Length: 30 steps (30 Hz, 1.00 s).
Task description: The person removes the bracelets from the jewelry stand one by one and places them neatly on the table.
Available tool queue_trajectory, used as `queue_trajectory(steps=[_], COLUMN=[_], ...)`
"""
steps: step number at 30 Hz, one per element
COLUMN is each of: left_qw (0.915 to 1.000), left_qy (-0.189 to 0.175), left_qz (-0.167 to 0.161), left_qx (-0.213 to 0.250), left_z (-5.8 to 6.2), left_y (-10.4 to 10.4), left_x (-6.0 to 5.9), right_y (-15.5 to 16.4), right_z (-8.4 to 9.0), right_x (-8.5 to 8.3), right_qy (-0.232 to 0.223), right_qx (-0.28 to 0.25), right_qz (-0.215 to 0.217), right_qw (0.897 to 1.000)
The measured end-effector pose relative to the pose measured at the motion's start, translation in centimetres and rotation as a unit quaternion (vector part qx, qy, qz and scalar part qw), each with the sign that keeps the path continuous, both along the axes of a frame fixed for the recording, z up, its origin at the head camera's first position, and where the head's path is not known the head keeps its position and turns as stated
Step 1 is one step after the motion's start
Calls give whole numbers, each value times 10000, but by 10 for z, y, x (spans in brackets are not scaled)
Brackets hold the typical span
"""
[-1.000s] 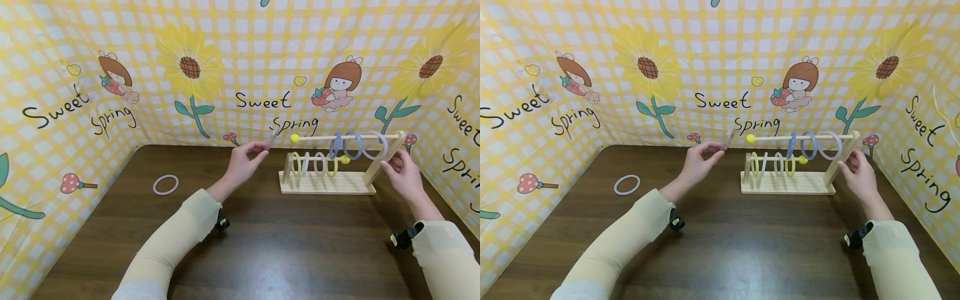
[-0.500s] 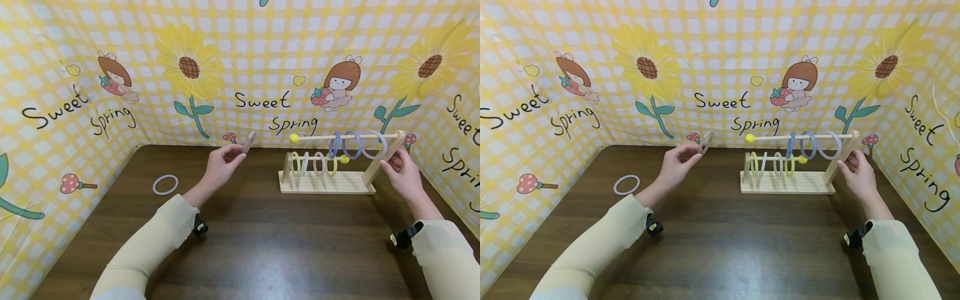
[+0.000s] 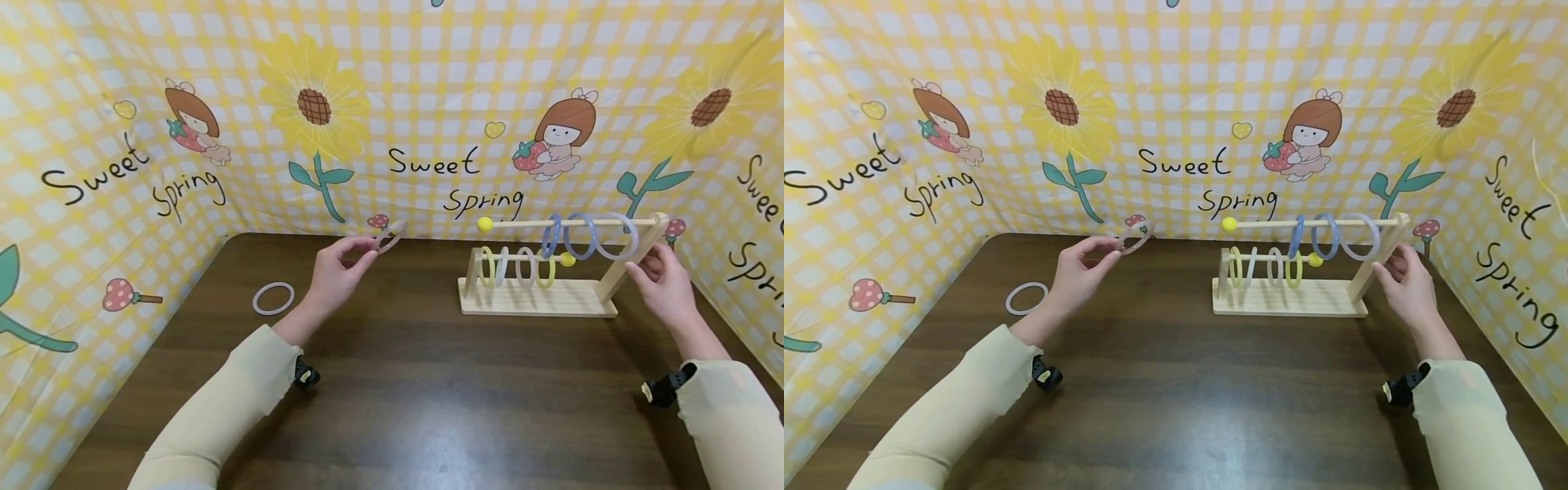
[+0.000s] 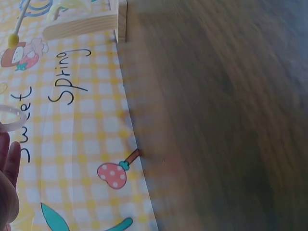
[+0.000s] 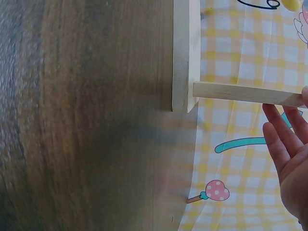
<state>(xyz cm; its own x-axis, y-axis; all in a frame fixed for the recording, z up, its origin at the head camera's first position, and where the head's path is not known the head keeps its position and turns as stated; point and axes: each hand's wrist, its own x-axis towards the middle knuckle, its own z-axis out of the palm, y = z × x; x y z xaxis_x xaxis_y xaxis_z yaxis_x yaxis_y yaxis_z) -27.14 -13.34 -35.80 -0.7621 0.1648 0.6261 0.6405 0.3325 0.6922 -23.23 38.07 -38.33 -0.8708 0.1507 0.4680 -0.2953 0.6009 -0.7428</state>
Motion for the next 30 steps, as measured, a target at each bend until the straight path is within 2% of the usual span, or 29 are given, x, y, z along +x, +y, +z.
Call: queue_trajectory(steps=[7, 20, 30], left_qw=[9997, 9919, 9898], left_qy=[152, 492, 572], left_qz=[92, 506, 679], left_qx=[-172, -1058, -1115], left_z=[0, 6, 6], left_y=[-17, -47, -67], left_x=[1, 4, 3], right_y=[-2, 2, 2], right_z=[1, 0, 0], right_x=[1, -1, -1], right_qy=[77, -137, -163], right_qx=[-100, 204, 230], right_qz=[68, -120, -109], right_qw=[9999, 9996, 9995])
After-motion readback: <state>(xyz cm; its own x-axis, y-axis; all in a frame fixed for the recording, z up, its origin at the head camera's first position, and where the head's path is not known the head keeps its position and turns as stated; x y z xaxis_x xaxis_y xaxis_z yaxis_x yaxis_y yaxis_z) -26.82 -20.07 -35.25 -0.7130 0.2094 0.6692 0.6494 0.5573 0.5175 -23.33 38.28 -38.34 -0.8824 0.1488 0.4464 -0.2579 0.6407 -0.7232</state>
